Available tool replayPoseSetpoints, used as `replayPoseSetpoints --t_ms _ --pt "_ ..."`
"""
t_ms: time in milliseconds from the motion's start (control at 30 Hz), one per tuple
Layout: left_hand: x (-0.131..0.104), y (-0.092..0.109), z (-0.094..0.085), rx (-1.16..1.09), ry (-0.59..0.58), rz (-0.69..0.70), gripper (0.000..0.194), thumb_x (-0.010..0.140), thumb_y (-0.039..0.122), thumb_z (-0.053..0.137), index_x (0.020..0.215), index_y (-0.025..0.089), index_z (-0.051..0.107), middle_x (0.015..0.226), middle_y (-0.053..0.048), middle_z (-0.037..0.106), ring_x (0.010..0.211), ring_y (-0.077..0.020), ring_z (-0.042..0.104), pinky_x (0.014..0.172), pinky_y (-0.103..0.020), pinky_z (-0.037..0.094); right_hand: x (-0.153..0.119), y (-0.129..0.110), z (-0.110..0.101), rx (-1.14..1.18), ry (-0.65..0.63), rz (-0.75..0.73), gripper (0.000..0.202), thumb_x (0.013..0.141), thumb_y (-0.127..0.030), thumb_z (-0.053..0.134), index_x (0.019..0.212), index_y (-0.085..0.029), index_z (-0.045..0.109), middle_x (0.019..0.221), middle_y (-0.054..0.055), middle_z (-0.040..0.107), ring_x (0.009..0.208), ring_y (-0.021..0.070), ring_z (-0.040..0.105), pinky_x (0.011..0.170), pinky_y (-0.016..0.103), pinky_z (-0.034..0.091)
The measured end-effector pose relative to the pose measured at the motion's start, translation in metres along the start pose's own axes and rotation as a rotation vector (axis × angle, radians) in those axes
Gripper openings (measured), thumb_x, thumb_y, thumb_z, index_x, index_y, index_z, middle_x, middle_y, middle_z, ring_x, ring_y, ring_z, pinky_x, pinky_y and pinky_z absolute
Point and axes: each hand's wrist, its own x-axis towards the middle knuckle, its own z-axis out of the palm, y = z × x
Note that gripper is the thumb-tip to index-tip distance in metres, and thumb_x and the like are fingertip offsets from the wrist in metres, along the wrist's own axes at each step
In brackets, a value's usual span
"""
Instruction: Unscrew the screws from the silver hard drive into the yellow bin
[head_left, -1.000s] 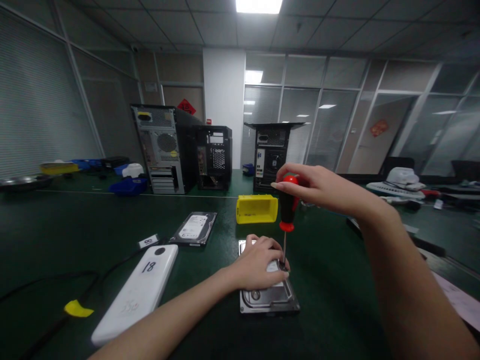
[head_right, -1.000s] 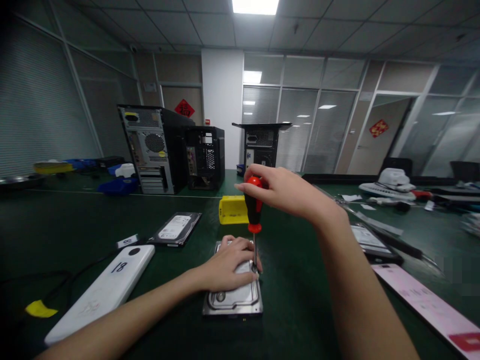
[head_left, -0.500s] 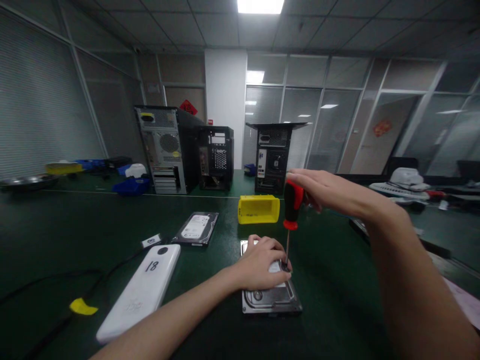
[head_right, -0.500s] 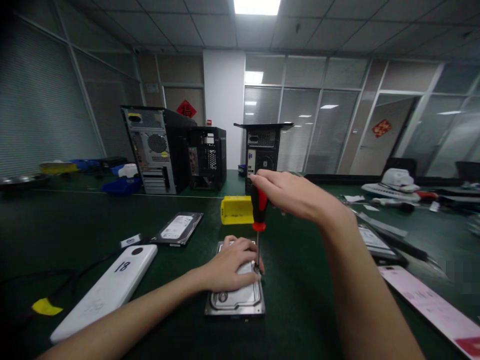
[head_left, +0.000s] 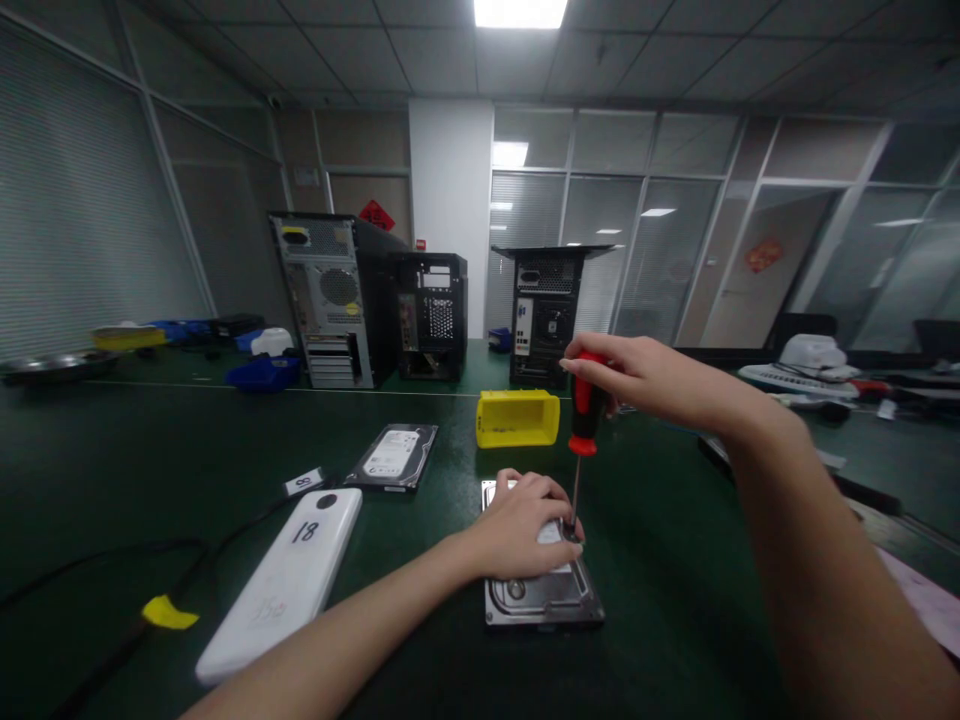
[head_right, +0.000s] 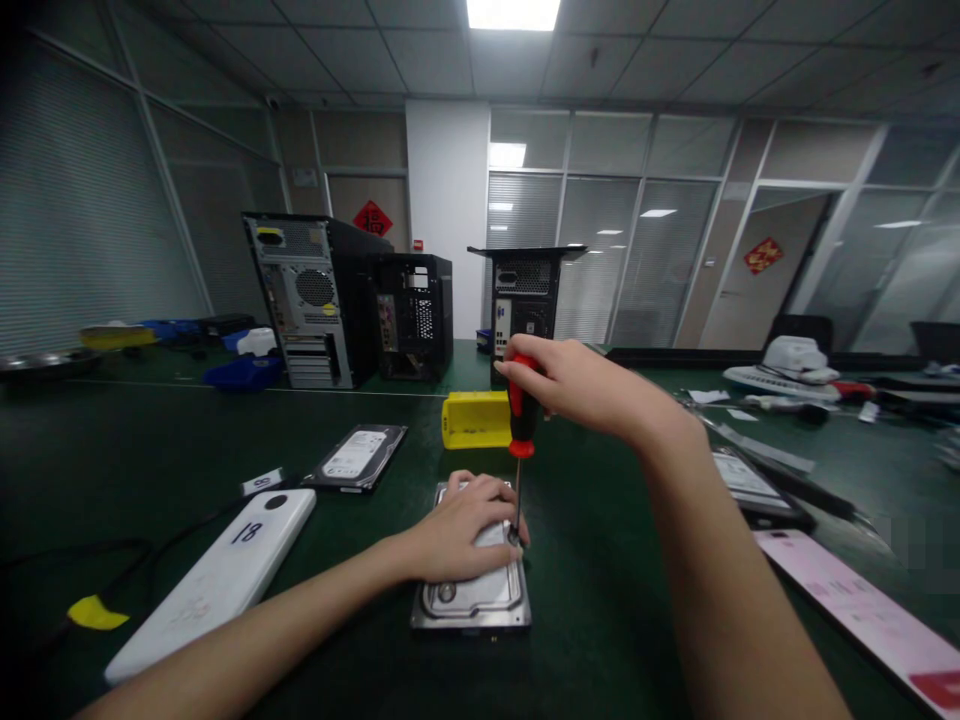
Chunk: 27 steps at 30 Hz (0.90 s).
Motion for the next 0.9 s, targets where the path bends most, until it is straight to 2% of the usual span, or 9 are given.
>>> replayPoseSetpoints --t_ms 167,233,433,533,700,900 --pt "-0.0003 0.0008 -0.0019 -0.008 -0.022 -0.011 0.023 0.086 0.043 0.057 0.097 0.026 0.067 0.112 -0.003 0.057 0.113 -0.0252 0.048 0.099 -0.046 0.025 0.0025 0.0047 0.0016 -0.202 0.121 -0.011 0.044 0.087 -0.062 0.037 0.084 -0.022 0.055 0.072 0.001 0.060 0.060 0.0153 0.054 0.054 0.027 0.038" --pt "-0.0002 0.0003 -0.0010 -0.007 -0.007 -0.005 0.021 0.086 0.042 0.059 0.096 0.026 0.067 0.112 -0.003 0.058 0.113 -0.0252 0.048 0.099 -0.045 0.025 0.0014 0.0038 0.0012 -0.211 0.140 -0.033 0.046 0.088 -0.062 0.034 0.080 -0.022 0.054 0.070 0.001 0.058 0.062 0.0156 0.053 0.055 0.027 0.036" --pt "0.0006 -0.0027 0.0035 0.017 0.017 0.014 0.022 0.085 0.043 0.059 0.096 0.025 0.068 0.112 -0.003 0.059 0.112 -0.0258 0.049 0.098 -0.045 0.026 -0.0020 -0.0008 -0.0016 -0.158 0.105 -0.043 0.039 0.094 -0.045 0.028 0.078 -0.020 0.054 0.074 0.002 0.059 0.067 0.0156 0.054 0.058 0.026 0.035" --pt "0.0006 -0.0029 0.0037 0.023 0.018 0.016 0.022 0.085 0.042 0.059 0.096 0.025 0.068 0.111 -0.003 0.059 0.112 -0.0253 0.049 0.098 -0.045 0.027 -0.0033 -0.0015 -0.0033 -0.145 0.098 -0.049 0.038 0.094 -0.042 0.029 0.079 -0.020 0.055 0.076 0.002 0.060 0.067 0.0156 0.054 0.058 0.026 0.035" --pt "0.0000 -0.0015 0.0019 0.012 0.019 0.013 0.021 0.085 0.042 0.059 0.095 0.026 0.067 0.111 -0.003 0.059 0.112 -0.0255 0.049 0.098 -0.046 0.027 -0.0039 -0.0008 -0.0037 -0.120 0.099 -0.054 0.040 0.091 -0.050 0.036 0.079 -0.019 0.058 0.072 0.003 0.062 0.063 0.0148 0.055 0.054 0.025 0.035" --pt "-0.0001 -0.0003 0.0008 0.014 0.006 0.006 0.022 0.086 0.042 0.058 0.096 0.025 0.067 0.113 -0.003 0.058 0.113 -0.0259 0.048 0.099 -0.046 0.027 -0.0008 -0.0016 0.0002 -0.071 0.074 0.042 0.047 0.083 -0.061 0.044 0.075 -0.018 0.060 0.063 0.002 0.062 0.047 0.0119 0.053 0.045 0.025 0.036"
